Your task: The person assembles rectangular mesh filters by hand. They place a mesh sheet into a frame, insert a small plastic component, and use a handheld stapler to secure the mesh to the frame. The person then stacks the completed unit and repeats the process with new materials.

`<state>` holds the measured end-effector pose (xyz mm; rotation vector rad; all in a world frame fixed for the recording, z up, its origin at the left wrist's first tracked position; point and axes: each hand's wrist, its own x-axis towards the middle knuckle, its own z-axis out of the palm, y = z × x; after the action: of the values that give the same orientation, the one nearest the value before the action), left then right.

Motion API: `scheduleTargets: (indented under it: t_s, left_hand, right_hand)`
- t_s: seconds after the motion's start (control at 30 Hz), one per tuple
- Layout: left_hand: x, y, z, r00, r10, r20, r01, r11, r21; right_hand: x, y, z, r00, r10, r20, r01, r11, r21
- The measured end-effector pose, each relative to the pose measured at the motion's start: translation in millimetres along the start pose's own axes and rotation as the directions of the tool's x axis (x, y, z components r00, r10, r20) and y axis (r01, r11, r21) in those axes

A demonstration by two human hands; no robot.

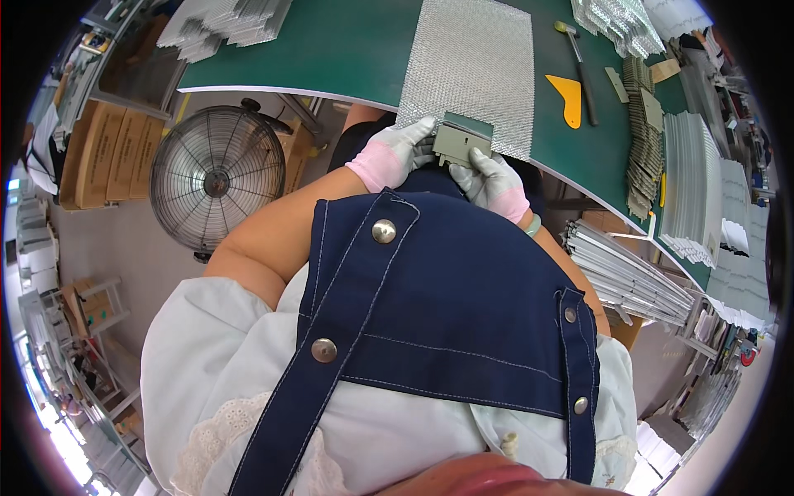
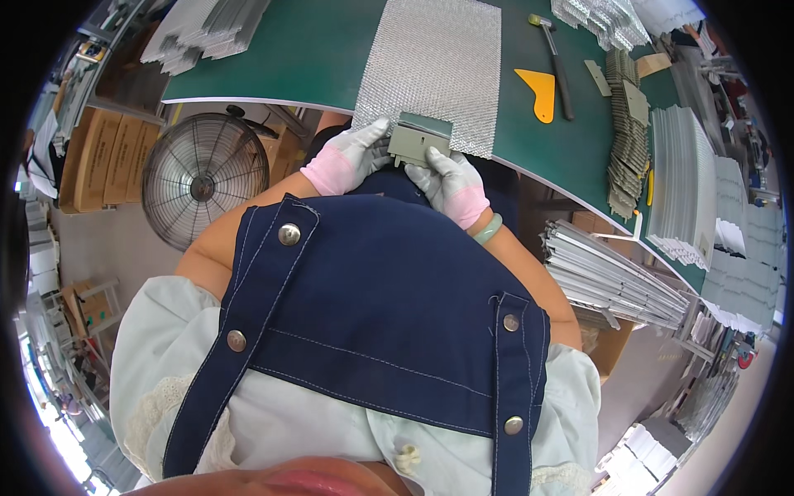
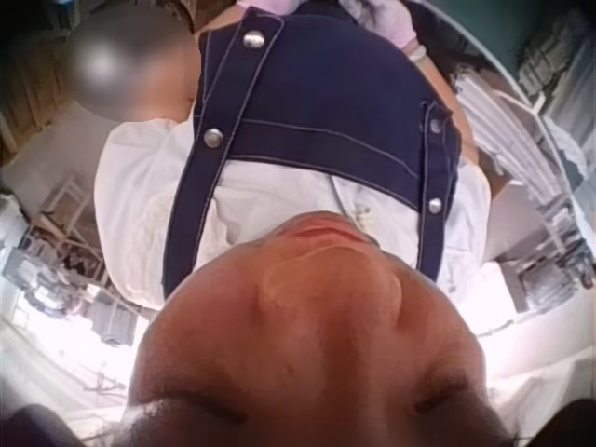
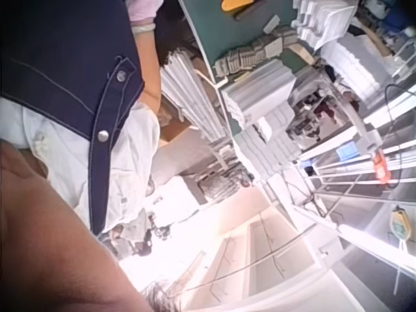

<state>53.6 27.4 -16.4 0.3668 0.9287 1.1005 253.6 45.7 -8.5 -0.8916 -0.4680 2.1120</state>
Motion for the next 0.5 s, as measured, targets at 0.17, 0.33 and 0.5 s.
scheduleTargets:
  t_s: [0.17,0.33,0.5]
  left_hand:
    - [-7,2,1,0.997,-0.061,0.056,0.052,0.985,0.162]
    - [-10,8,6,0.991,-0.1,-0.09,0.128,0.896,0.425]
    - [-16,9,4,0.993,-0.114,-0.011,0.113,0.959,0.259]
  right_hand:
    - [-2,-1,6,0.997,-0.012,-0.075,0.006,0.997,-0.077]
    - [-16,-20,16,0.988,0.01,-0.156,-0.031,0.991,-0.13]
    - [-9,-14,-5,0.996,-0.072,-0.059,0.075,0.996,0.051]
